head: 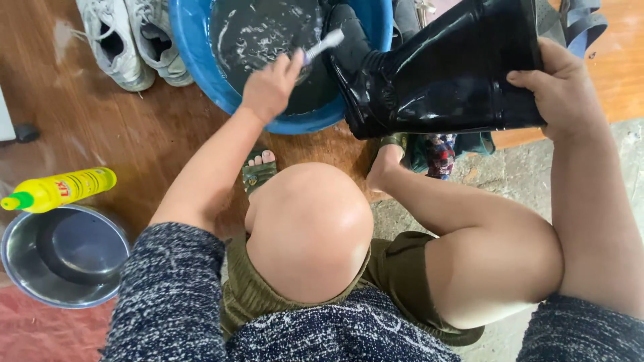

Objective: Clean a black rubber boot using a toothbrush and water from a bucket

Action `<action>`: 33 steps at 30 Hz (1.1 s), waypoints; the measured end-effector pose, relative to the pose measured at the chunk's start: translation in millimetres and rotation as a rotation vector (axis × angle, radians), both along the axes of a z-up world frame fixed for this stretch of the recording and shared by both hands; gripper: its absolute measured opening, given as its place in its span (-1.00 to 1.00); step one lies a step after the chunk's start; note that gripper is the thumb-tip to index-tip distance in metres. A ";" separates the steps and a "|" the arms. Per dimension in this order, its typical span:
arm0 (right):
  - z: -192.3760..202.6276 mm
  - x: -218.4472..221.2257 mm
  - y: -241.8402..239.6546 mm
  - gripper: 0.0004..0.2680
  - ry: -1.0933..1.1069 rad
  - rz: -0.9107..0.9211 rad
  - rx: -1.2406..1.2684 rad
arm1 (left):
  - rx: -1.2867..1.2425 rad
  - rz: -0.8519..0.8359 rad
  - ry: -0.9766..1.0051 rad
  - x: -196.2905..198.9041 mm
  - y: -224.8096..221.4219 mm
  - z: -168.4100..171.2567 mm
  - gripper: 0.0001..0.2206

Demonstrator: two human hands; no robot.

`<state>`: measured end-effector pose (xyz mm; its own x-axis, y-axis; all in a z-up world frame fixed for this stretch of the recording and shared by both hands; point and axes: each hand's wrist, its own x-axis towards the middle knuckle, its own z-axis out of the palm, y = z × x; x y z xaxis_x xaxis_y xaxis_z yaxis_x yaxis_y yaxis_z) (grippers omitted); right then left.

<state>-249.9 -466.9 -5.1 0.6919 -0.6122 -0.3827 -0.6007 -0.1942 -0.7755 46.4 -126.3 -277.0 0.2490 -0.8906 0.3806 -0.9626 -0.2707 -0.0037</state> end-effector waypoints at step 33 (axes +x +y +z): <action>0.8 -1.9 0.4 -0.75 -0.028 -0.033 0.028 | 0.168 0.142 0.246 16.5 2.3 -9.7 -0.59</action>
<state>-251.8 -466.5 -4.3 0.6825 -0.6239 -0.3807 -0.5843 -0.1529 -0.7970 62.9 -124.0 -286.7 0.4415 -0.8856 0.1442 -0.8929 -0.4178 0.1677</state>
